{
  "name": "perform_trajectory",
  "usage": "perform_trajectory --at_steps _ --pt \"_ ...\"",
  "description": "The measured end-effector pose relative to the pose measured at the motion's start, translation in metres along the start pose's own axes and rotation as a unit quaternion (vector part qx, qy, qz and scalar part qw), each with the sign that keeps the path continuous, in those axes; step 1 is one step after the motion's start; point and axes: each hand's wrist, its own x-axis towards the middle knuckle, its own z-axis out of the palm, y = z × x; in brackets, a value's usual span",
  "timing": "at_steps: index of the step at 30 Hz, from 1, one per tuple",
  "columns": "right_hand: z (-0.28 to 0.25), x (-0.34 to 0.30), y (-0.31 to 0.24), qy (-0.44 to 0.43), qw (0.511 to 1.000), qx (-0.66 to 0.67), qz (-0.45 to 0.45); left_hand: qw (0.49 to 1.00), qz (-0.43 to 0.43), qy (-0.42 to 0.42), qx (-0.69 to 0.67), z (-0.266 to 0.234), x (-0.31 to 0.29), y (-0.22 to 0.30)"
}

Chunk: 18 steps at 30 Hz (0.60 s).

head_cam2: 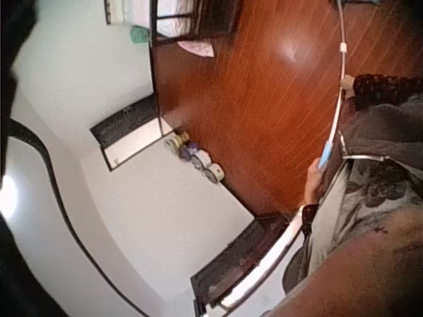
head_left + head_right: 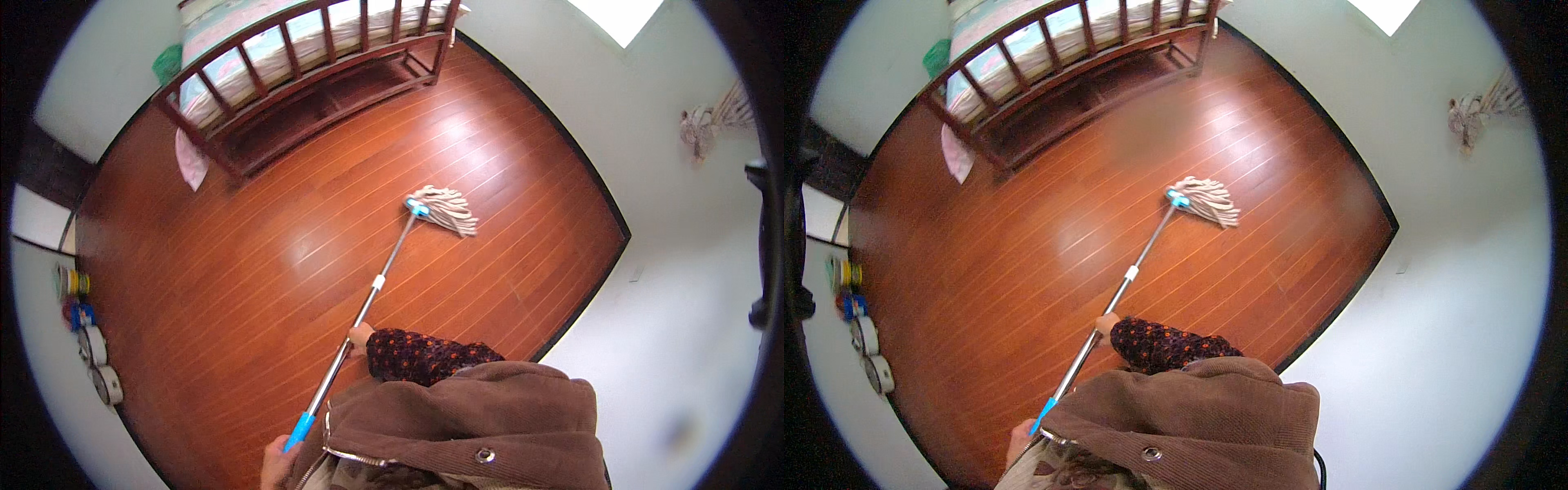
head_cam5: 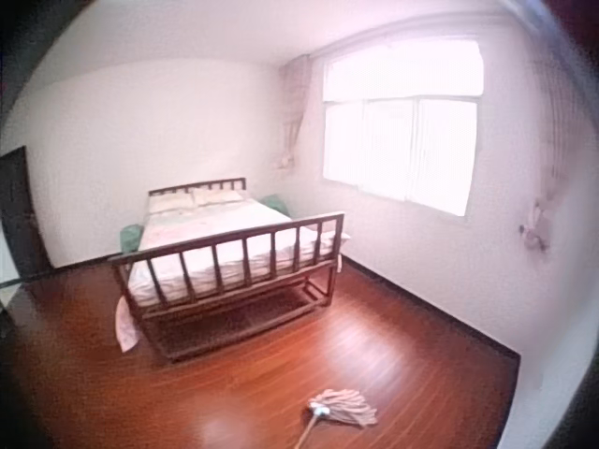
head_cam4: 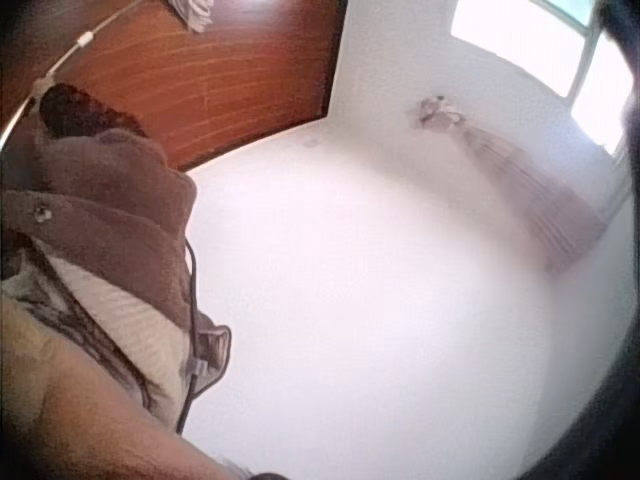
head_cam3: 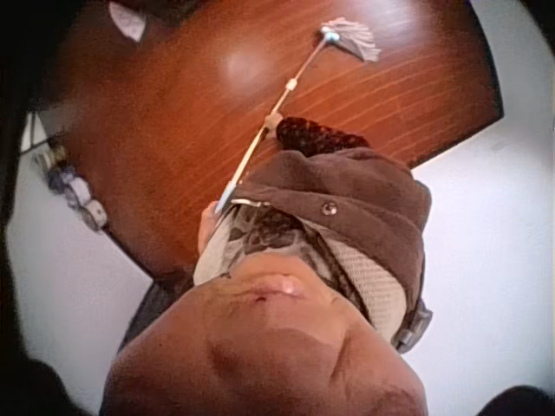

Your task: The person mops a wooden floor in a bedroom using a string mop with a blue handle. They move the mop back and forth across the floor, covering areas near a bed, stacked buckets, and a rice cooker, then exit the room.

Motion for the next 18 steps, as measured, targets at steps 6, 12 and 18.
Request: perform_trajectory --at_steps 6,12,18 --pt "0.047 -0.056 -0.205 0.077 0.978 0.191 -0.044 0.997 -0.022 -0.037 -0.064 0.014 0.129 0.143" --pt "0.028 -0.096 -0.294 -0.005 0.974 0.176 -0.14 0.976 -0.031 -0.138 -0.163 0.066 0.243 0.291" --pt "-0.016 -0.095 -0.382 -0.032 0.958 0.234 -0.161 0.935 -0.038 -0.254 -0.245 0.124 0.351 0.395"
